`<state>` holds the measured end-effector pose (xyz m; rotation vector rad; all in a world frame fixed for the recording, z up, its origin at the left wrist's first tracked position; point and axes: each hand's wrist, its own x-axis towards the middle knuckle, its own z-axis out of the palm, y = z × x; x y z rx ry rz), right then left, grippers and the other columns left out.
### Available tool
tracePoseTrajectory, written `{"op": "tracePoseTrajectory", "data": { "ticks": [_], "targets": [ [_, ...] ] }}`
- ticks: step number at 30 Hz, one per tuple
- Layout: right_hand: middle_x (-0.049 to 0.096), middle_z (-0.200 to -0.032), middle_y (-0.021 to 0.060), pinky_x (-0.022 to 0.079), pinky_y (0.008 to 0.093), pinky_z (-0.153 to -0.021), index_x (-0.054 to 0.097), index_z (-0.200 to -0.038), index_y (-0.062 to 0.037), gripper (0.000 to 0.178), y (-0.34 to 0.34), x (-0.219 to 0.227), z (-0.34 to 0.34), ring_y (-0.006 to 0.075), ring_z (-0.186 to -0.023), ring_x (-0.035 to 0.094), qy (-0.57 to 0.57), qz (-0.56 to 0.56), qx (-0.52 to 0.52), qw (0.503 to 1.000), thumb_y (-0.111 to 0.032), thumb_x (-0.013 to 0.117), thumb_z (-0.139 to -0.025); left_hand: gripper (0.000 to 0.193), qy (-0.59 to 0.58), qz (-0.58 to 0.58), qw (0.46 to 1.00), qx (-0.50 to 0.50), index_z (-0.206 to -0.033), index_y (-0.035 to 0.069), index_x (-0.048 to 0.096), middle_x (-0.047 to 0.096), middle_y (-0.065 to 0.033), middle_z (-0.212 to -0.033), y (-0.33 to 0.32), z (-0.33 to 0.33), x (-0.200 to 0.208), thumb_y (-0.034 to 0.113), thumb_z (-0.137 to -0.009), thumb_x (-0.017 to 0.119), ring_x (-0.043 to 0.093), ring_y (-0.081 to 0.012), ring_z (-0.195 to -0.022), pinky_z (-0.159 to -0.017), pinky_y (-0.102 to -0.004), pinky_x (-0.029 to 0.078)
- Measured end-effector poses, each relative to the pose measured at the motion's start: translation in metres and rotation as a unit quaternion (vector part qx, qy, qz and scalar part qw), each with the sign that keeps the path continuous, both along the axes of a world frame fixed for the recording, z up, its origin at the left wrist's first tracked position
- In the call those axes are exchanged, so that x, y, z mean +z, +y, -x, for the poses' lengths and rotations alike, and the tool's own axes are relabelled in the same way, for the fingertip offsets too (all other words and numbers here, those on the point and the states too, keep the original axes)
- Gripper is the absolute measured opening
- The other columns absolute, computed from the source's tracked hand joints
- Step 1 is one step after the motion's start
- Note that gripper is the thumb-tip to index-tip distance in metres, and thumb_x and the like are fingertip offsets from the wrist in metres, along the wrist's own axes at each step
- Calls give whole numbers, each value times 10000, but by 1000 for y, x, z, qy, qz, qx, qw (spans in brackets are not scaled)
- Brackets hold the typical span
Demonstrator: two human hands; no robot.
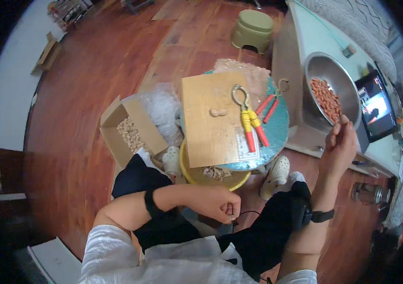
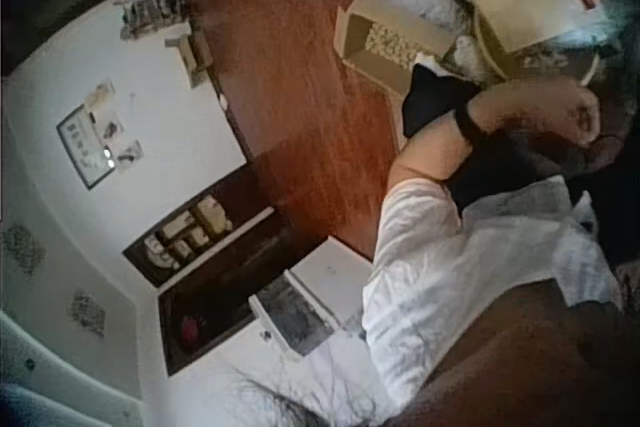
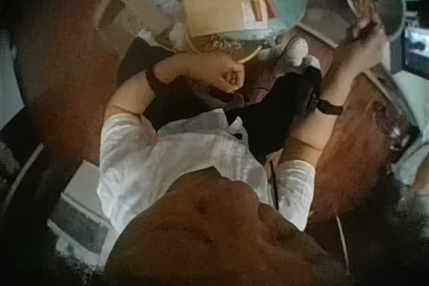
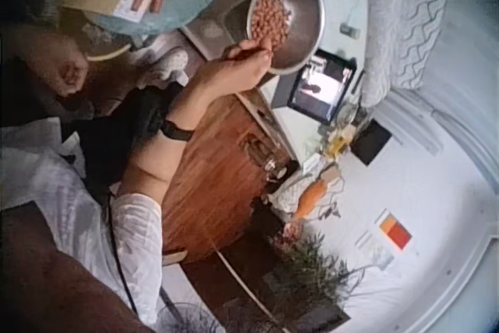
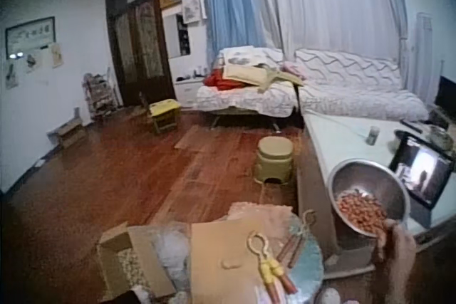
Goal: The recorder uses a nutcracker to crack the shells of peanuts on a wooden board.
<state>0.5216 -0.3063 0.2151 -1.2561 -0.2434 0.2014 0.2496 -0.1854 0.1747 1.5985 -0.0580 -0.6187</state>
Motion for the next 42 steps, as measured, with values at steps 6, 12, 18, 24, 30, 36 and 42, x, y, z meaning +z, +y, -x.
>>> {"op": "tracePoseTrajectory", "data": {
  "ticks": [6, 12, 18, 24, 30, 36, 42],
  "targets": [
    [561, -718, 3, 255, 165, -457, 629, -1038, -34, 262, 13, -1, 23, 34, -528, 382, -38, 34, 4, 999, -255, 501, -979, 302, -78, -477, 875, 35, -999, -3, 600, 645, -159, -883, -17, 9, -66, 83, -721, 679, 651, -315, -855, -741, -415, 545],
    [573, -721, 23, 378, 214, -499, 631, -989, -26, 185, 20, -14, 52, 93, -551, 499, -118, 193, 116, 967, -189, 553, -951, 217, -113, -486, 862, 89, -942, 26, 652, 623, -204, -1045, -13, 18, -96, 160, -775, 623, 657, -329, -867, -762, -435, 532],
    [596, -913, 170, 483, 400, -710, 595, -1036, 9, 347, 38, -29, 88, 315, -801, 576, -491, 327, 160, 792, -182, 732, -781, 149, -86, -103, 987, -89, -915, 61, 686, 675, -97, -927, -1, -1, -47, 162, -821, 631, 652, -247, -817, -732, -346, 508],
    [534, -1056, 213, 445, 427, -815, 530, -1146, 53, 558, 47, -34, 103, 369, -950, 506, -488, 392, 161, 763, -250, 764, -740, 175, -110, -35, 973, 201, -934, 45, 685, 674, -49, -880, 46, -10, 26, 203, -860, 671, 622, -97, -775, -667, -251, 476],
    [529, -1030, 222, 442, 428, -822, 484, -1203, 80, 610, 55, -40, 108, 373, -949, 500, -485, 419, 156, 752, -213, 752, -740, 236, -220, -440, 719, 491, -952, 57, 678, 634, -75, -952, 86, -18, 10, 192, -771, 747, 613, -178, -817, -706, -305, 494],
    [535, -1007, 233, 450, 427, -816, 479, -1190, 98, 527, 57, -44, 107, 374, -922, 521, -469, 436, 166, 750, -131, 699, -769, 305, -264, -518, 696, 421, -965, 82, 667, 596, -88, -985, 97, -29, -10, 183, -700, 780, 572, -280, -954, -820, -398, 471],
    [559, -940, 219, 470, 443, -780, 508, -1173, 52, 423, 50, -32, 103, 375, -907, 545, -439, 418, 173, 777, -78, 631, -790, 218, -321, -494, 685, 429, -904, 84, 652, 607, -77, -928, 85, -32, -11, 122, -719, 759, 608, -248, -856, -729, -359, 497]
  ]
}}
